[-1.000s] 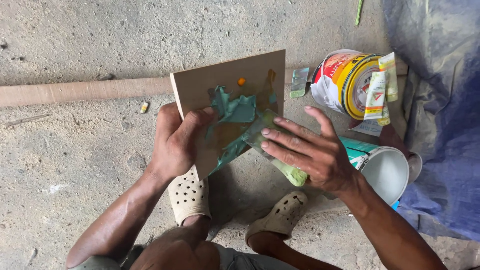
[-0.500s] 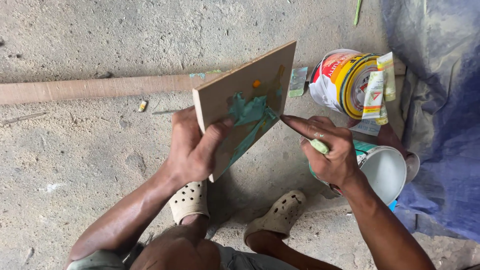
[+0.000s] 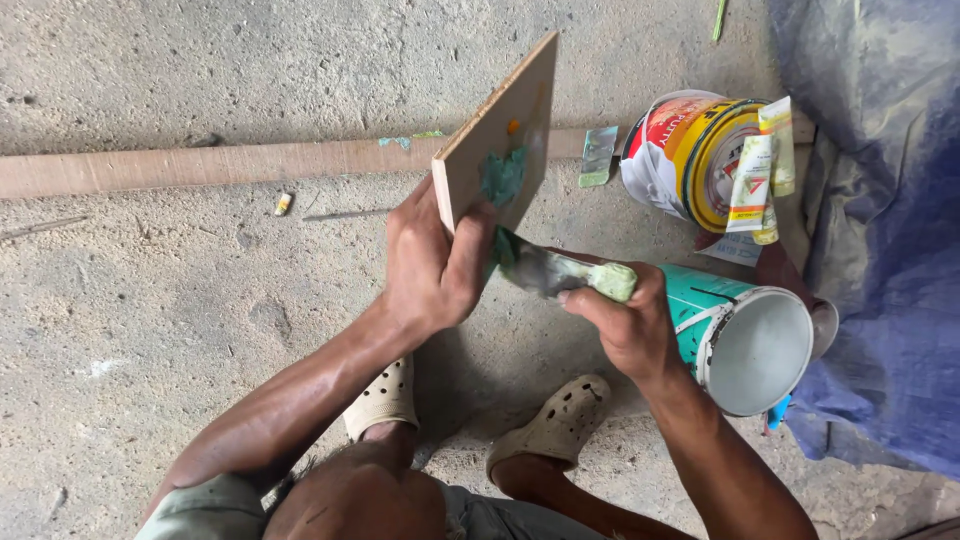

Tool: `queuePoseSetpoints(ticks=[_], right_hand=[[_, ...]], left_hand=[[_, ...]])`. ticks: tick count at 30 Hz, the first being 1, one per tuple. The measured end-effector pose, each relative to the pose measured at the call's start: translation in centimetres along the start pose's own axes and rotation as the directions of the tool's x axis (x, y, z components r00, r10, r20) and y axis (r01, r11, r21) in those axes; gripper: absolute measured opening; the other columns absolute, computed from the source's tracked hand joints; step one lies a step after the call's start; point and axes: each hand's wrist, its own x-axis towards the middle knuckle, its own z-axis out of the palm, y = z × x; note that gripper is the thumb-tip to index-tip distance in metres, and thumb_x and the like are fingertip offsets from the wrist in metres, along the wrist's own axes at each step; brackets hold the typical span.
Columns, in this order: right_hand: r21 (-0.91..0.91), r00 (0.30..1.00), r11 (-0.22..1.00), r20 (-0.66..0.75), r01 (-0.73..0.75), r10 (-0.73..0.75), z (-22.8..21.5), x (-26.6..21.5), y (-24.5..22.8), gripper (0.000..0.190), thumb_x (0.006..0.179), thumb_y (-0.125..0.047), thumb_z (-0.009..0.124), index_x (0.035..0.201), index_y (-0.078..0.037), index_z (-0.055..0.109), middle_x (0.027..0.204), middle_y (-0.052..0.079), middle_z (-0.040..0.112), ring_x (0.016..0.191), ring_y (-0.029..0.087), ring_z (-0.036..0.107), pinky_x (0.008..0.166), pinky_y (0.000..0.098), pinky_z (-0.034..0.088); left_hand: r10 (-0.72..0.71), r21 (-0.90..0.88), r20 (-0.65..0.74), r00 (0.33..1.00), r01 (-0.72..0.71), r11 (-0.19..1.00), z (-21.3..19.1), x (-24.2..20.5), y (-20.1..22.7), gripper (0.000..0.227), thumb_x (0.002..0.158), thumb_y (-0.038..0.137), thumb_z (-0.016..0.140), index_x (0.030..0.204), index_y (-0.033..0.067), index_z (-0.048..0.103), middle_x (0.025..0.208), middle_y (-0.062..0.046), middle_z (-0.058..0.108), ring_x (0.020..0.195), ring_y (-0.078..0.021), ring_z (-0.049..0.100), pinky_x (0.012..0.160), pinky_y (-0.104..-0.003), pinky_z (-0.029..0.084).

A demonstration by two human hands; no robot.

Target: Mixing and preparing putty on a wooden board using a scraper and hardener

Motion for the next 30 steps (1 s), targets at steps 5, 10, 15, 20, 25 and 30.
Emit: queuePoseSetpoints(ticks=[5,10,15,20,25,30], right_hand=[[0.634,0.703,0.504,0.089,-0.586,0.705,1.2,1.1,-2.6,0.013,0.064,0.005,0.074,0.076,0.002,0.076,0.064,0.008,0.065,0.07,0.01,0.056,0.061,0.0316,0.053],[0.793,0.702,0.345,0.141,-0.502,0.698,2.9,0.5,-1.8,0.021,0.063,0.012,0.072,0.082,0.003,0.078,0.071,0.008,0.069,0.074,0.012,0.058,0.065,0.0311,0.055],[0.972,0.694,0.211,-0.081,-0.104,0.715,1.7,0.5,-0.4,0.047,0.06,0.016,0.064,0.105,0.006,0.071,0.093,0.015,0.073,0.089,0.03,0.076,0.092,0.0432,0.061],[0.106,0.902,0.994,-0.431,0.026,0.022,2.3,3.3,-2.6,0.026,0.092,-0.002,0.065,0.116,0.0,0.074,0.117,0.02,0.076,0.113,0.034,0.072,0.1,0.048,0.055],[-0.023,0.956,0.962,-0.108,0.271,-0.272,0.8,3.1,-1.3,0.04,0.103,-0.032,0.052,0.127,-0.009,0.073,0.129,0.016,0.073,0.12,0.031,0.069,0.108,0.0545,0.046],[-0.194,0.916,0.914,-0.123,0.356,-0.383,2.7,4.2,-0.3,0.044,0.105,-0.032,0.046,0.123,-0.004,0.074,0.126,0.017,0.073,0.113,0.036,0.073,0.096,0.0507,0.055]], left_hand=[[-0.079,0.087,-0.005,0.997,0.079,0.993,0.5,0.8,-1.1,0.018,0.098,0.01,0.052,0.089,-0.003,0.059,0.074,-0.02,0.053,0.064,-0.0347,0.062,0.054,-0.044,0.048],[-0.204,0.09,0.017,0.979,0.201,0.975,-0.4,2.4,-0.8,0.027,0.102,0.009,0.043,0.09,-0.0093,0.058,0.075,-0.022,0.055,0.066,-0.0347,0.064,0.061,-0.046,0.055],[-0.72,-0.113,-0.158,0.676,0.712,0.693,-4.3,2.5,-5.2,0.026,0.091,0.033,0.064,0.092,0.0072,0.067,0.077,-0.014,0.067,0.071,-0.0238,0.07,0.066,-0.041,0.057],[-0.846,-0.399,-0.221,0.484,0.747,0.532,-2.4,0.2,-7.4,0.035,0.084,0.035,0.071,0.093,0.0033,0.062,0.075,-0.017,0.06,0.068,-0.027,0.066,0.06,-0.043,0.057],[-0.87,-0.478,-0.248,0.426,0.727,0.493,-2.1,0.0,-7.0,0.044,0.082,0.03,0.076,0.102,-0.0031,0.055,0.071,-0.022,0.058,0.06,-0.0332,0.068,0.051,-0.048,0.058],[-0.846,-0.304,-0.18,0.501,0.79,0.532,-1.8,1.2,-3.2,0.026,0.082,0.032,0.07,0.077,0.0065,0.071,0.063,-0.012,0.058,0.055,-0.0202,0.06,0.054,-0.039,0.054]])
